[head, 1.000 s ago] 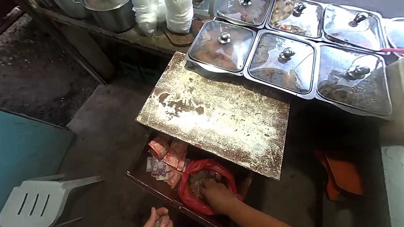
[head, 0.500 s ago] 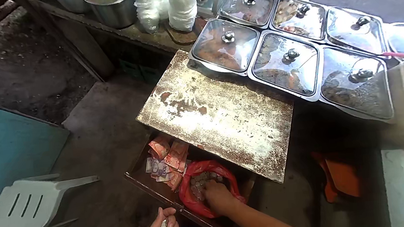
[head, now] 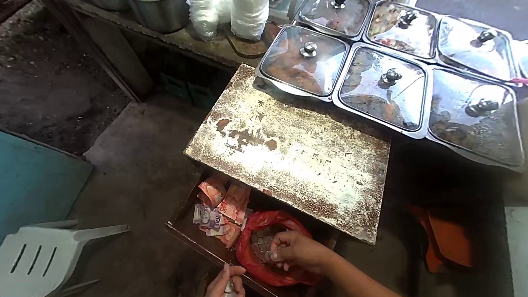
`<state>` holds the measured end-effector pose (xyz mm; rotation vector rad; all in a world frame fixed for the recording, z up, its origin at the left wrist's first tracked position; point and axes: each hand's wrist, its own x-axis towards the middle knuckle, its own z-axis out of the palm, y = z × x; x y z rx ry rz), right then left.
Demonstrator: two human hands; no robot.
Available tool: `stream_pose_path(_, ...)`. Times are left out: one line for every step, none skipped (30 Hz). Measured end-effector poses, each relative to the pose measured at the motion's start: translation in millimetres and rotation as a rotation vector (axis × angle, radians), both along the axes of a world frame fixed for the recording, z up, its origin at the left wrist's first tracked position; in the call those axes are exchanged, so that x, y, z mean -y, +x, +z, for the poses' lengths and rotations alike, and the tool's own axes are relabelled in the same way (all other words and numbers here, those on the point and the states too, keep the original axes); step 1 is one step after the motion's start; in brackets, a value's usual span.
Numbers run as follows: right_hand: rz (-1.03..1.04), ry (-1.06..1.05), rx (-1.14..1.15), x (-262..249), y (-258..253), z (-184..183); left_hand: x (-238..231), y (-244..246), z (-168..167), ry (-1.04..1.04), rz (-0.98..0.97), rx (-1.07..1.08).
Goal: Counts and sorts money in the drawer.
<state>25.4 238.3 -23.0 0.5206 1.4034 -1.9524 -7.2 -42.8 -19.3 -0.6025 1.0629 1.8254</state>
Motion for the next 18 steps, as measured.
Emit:
stream_pose_path(0.009, -0.005, -0.023, 4.2, 0.1, 7.9, -5.9, -0.4, 2.9, -0.043, -0.045, -0.018)
stream_pose_path(0.041, 0.014, -0.058, 9.8, -0.8, 16.9, -12.5, -0.8, 6.2, -0.067, -0.085, -0.028)
stream_pose_path(0.090, 0.058, -0.102, 16.8, -2.6, 26.5, -19.1, -0.8, 9.3, -0.067, -0.110, -0.030)
stream_pose_path(0.161, 0.116, -0.159, 24.2, -4.8, 35.5, -25.8, -0.2, 12.3, -0.058, -0.112, -0.023)
stream_pose_path(0.250, 0.196, -0.220, 30.8, -7.7, 43.8, -32.2, 0.7, 15.1, -0.045, -0.095, -0.004)
stream_pose_path(0.329, 0.279, -0.265, 34.9, -10.9, 50.4, -38.0, 1.7, 17.2, -0.038, -0.071, 0.020)
stream_pose_path(0.353, 0.345, -0.293, 36.7, -13.0, 53.3, -42.0, 2.6, 18.1, -0.033, -0.042, 0.047)
stream_pose_path(0.324, 0.392, -0.306, 35.8, -13.8, 52.5, -43.2, 3.5, 17.3, -0.025, -0.008, 0.075)
stream_pose_path(0.270, 0.430, -0.302, 32.1, -14.4, 49.3, -42.0, 4.1, 15.1, -0.013, 0.019, 0.088)
stream_pose_path(0.229, 0.481, -0.288, 26.9, -15.6, 43.9, -38.1, 4.0, 12.1, 0.017, 0.028, 0.089)
stream_pose_path(0.234, 0.554, -0.266, 21.3, -17.7, 36.9, -32.7, 3.5, 8.8, 0.045, 0.029, 0.081)
stream_pose_path(0.296, 0.637, -0.240, 17.4, -19.9, 29.3, -26.7, 3.3, 6.5, 0.057, 0.026, 0.071)
stream_pose_path(0.392, 0.717, -0.217, 17.1, -21.7, 21.2, -20.7, 3.2, 5.1, 0.055, 0.023, 0.062)
stream_pose_path(0.498, 0.786, -0.208, 20.3, -22.1, 11.1, -14.5, 2.9, 3.8, 0.047, 0.028, 0.059)
stream_pose_path(0.593, 0.843, -0.208, 26.5, -20.3, 0.4, -8.2, 2.5, 3.5, 0.039, 0.035, 0.055)
stream_pose_path(0.671, 0.898, -0.202, 34.5, -17.3, -9.9, -2.4, 2.1, 3.8, 0.027, 0.050, 0.056)
stream_pose_path(0.737, 0.955, -0.195, 42.6, -14.0, -18.5, 3.1, 1.7, 3.9, 0.018, 0.068, 0.056)
stream_pose_path(0.779, 1.008, -0.195, 50.1, -10.7, -24.5, 8.6, 1.8, 3.7, 0.012, 0.082, 0.052)
